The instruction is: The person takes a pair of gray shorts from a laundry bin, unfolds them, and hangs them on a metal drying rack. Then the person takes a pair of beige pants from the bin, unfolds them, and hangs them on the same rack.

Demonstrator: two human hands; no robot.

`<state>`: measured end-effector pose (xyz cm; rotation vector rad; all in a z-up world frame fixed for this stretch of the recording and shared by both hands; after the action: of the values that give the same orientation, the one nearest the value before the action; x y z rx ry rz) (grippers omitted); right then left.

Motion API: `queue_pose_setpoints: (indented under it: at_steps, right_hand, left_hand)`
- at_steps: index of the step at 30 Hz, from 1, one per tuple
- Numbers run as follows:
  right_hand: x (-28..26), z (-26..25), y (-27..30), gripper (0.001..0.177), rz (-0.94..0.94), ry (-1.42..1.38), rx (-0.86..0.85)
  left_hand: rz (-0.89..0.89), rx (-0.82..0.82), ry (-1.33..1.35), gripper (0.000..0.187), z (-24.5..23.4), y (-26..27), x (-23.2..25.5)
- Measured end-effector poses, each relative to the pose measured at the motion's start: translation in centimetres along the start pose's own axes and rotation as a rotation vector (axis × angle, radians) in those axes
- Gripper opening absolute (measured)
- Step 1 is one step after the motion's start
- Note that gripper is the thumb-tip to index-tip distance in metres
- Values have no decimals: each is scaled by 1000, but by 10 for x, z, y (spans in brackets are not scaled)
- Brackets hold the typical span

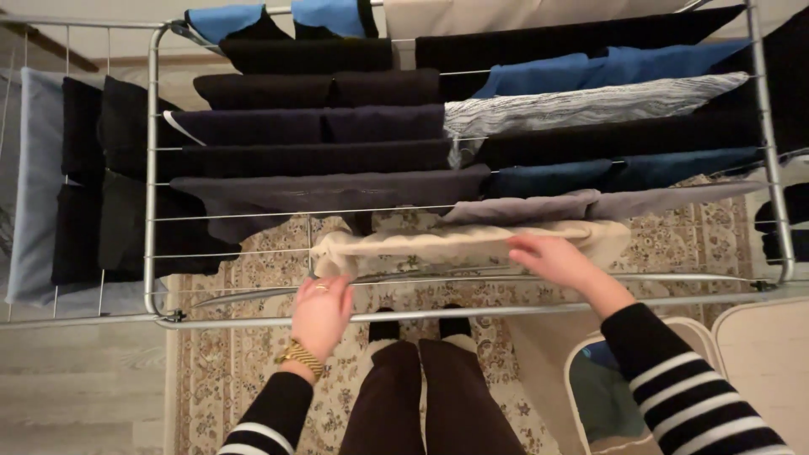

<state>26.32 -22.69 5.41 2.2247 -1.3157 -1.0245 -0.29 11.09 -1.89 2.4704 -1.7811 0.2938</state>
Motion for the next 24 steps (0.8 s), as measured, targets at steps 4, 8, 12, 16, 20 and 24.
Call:
queue_pose_setpoints:
  at_steps: [4,8,12,16,20,24]
  right_hand:
    - [29,-20,6,41,22,-106,246]
    - [21,-51,38,33,81,-148,416]
    - [87,-39,5,31,129,-40,473]
    - [134,-28,-15,35,175,135,522]
    - [127,-35,-8,46,203,206,500]
    - [131,-37,-9,58,268,254,439]
  left_hand:
    - [-61,98,-10,24,-17,-8,-21]
    - [-174,105,66,31,-27,-29,-32]
    - [-189,104,70,33,-12,-48,-40]
    - [-309,-119,92,46,-1,-61,-38]
    - [-371,-241,47,57,-22,-74,-21]
    - [-390,-274,14,62,-12,-83,-22]
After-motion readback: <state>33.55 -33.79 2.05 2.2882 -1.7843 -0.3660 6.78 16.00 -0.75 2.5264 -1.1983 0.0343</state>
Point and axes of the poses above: each hand's wrist, its own y-axis away from the middle knuckle, its own z-axis out of the palm, x = y × z, the point moved 4 cm from there along -y, towards the middle knuckle, and after that the axes turned 6 degrees about x, right-handed, at the moved point
